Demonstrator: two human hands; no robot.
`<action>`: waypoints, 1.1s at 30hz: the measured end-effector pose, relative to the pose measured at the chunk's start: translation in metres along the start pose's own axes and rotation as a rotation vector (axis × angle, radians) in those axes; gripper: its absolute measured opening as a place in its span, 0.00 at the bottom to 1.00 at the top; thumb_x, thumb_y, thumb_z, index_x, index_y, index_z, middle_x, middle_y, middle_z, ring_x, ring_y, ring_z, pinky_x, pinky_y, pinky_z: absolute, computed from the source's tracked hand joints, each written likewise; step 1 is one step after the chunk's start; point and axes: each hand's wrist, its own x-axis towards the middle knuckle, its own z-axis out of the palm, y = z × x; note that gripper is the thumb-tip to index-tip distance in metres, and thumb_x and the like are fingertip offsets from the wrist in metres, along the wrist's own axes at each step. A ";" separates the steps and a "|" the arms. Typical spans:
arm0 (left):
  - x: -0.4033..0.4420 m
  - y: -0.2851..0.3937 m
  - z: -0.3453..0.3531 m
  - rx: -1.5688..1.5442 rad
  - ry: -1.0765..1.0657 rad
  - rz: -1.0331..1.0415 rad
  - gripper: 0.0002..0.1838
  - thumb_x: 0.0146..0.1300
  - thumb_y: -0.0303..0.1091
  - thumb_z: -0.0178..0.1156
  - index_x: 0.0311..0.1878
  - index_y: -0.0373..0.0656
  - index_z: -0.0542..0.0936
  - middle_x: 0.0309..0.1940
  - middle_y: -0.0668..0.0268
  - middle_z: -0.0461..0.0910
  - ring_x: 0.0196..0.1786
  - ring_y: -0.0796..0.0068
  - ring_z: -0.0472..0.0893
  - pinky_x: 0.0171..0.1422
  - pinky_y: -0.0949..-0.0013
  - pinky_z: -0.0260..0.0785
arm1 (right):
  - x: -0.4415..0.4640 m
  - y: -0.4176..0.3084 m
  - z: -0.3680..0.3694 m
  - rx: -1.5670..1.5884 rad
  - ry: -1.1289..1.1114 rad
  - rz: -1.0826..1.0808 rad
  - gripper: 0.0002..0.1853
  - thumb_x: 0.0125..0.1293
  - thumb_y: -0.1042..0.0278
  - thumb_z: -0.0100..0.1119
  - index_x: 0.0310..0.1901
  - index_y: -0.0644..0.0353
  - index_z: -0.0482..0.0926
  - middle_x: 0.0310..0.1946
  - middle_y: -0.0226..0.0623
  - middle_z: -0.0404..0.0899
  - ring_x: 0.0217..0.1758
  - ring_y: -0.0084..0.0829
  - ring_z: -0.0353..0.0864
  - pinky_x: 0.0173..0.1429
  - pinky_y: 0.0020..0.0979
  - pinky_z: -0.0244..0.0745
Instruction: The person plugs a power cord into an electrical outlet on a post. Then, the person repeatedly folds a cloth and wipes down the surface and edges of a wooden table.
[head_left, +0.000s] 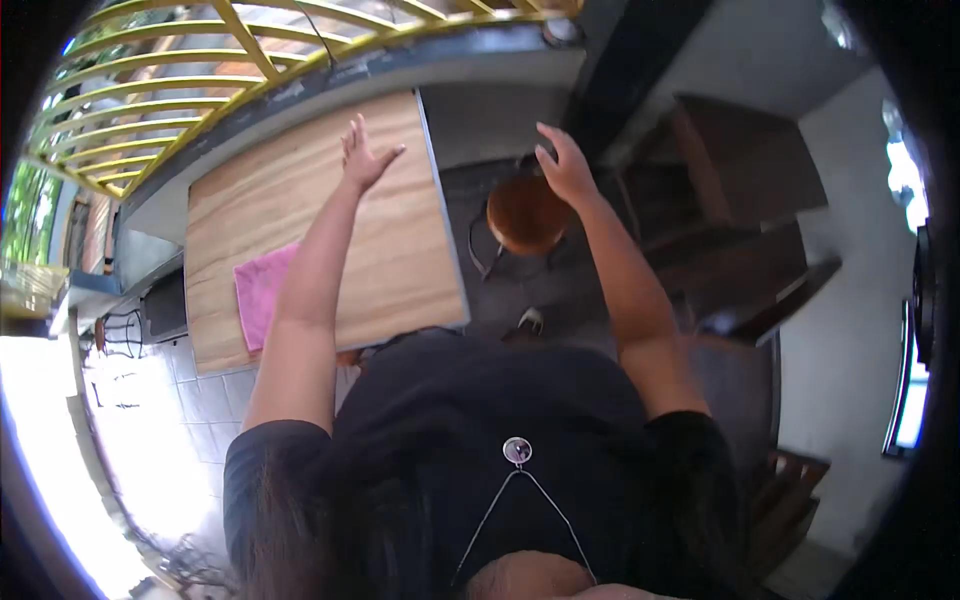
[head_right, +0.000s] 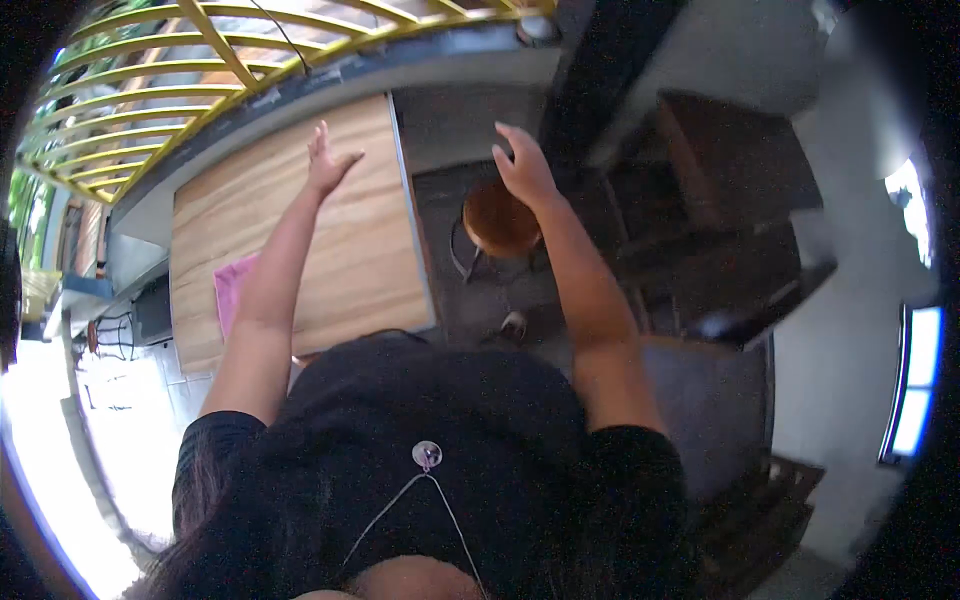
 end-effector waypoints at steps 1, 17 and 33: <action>0.006 0.013 0.005 -0.042 0.014 -0.040 0.63 0.40 0.70 0.61 0.70 0.49 0.36 0.70 0.51 0.38 0.71 0.46 0.37 0.73 0.52 0.34 | 0.008 0.012 -0.006 -0.003 -0.015 -0.026 0.21 0.64 0.64 0.51 0.57 0.61 0.68 0.56 0.45 0.69 0.62 0.42 0.65 0.64 0.37 0.59; 0.136 0.075 -0.050 0.096 0.408 -0.284 0.58 0.44 0.65 0.60 0.70 0.46 0.40 0.70 0.50 0.43 0.71 0.49 0.45 0.73 0.59 0.37 | 0.175 0.032 -0.073 0.123 -0.020 -0.432 0.20 0.60 0.69 0.53 0.54 0.61 0.69 0.50 0.48 0.71 0.55 0.47 0.69 0.57 0.37 0.65; 0.246 -0.019 -0.054 0.014 0.365 -0.459 0.53 0.42 0.55 0.65 0.64 0.29 0.52 0.62 0.41 0.57 0.67 0.47 0.54 0.70 0.61 0.50 | 0.269 -0.001 -0.005 0.232 -0.203 -0.461 0.20 0.59 0.69 0.54 0.54 0.62 0.69 0.51 0.47 0.71 0.57 0.46 0.67 0.61 0.37 0.62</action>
